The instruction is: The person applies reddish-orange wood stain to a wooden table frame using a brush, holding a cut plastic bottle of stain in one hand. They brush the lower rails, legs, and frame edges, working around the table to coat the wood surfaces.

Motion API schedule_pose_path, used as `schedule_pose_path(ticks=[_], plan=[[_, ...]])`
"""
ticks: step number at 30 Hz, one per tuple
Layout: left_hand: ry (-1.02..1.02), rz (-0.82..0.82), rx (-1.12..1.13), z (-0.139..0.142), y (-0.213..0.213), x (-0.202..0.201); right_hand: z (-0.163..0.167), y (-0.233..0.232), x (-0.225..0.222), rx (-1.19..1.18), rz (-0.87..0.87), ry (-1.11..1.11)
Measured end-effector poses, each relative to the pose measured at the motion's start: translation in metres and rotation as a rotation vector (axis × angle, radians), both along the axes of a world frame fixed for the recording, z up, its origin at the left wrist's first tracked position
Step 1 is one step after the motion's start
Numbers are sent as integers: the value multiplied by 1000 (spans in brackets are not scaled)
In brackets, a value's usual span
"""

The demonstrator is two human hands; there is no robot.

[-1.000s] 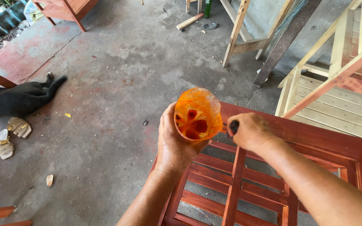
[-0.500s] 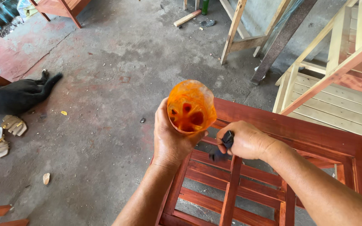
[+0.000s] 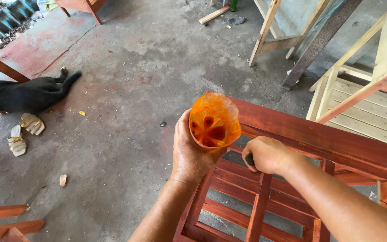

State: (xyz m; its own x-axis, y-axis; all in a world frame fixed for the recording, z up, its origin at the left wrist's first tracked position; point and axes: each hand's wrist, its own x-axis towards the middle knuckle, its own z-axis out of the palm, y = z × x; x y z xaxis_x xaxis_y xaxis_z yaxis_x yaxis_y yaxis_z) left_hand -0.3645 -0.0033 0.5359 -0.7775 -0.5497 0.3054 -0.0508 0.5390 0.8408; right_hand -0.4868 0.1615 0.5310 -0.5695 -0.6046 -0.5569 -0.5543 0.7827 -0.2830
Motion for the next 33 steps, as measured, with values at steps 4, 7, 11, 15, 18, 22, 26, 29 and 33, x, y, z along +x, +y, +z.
schedule_pose_path(ticks=[4, 7, 11, 15, 18, 22, 26, 29, 33], plan=[[-53, 7, 38, 0, -3, 3, 3, 0, -2, -30, 226, 24], [-32, 0, 32, -1, -2, 2, 6, -1, 1, 12, 181, -149], [18, -1, 10, -1, 0, -1, 10, -2, 7, 27, 102, -106], [5, -2, 7, -1, 0, 0, 22, 1, 7, -14, 277, -125], [-22, -9, 19, 0, -2, 1, 33, 5, 1, 15, 127, -214], [-3, 11, -4, 1, -6, 0, 33, 2, -2, -38, 80, -360], [-9, 39, 17, 5, -9, -4, 15, -7, 2, -316, 2, -346], [8, 45, -13, 8, -14, -5, -8, -12, 2, -611, -69, -179], [18, 33, -34, 9, -20, -1, -33, -9, -3, -741, -118, 334]])
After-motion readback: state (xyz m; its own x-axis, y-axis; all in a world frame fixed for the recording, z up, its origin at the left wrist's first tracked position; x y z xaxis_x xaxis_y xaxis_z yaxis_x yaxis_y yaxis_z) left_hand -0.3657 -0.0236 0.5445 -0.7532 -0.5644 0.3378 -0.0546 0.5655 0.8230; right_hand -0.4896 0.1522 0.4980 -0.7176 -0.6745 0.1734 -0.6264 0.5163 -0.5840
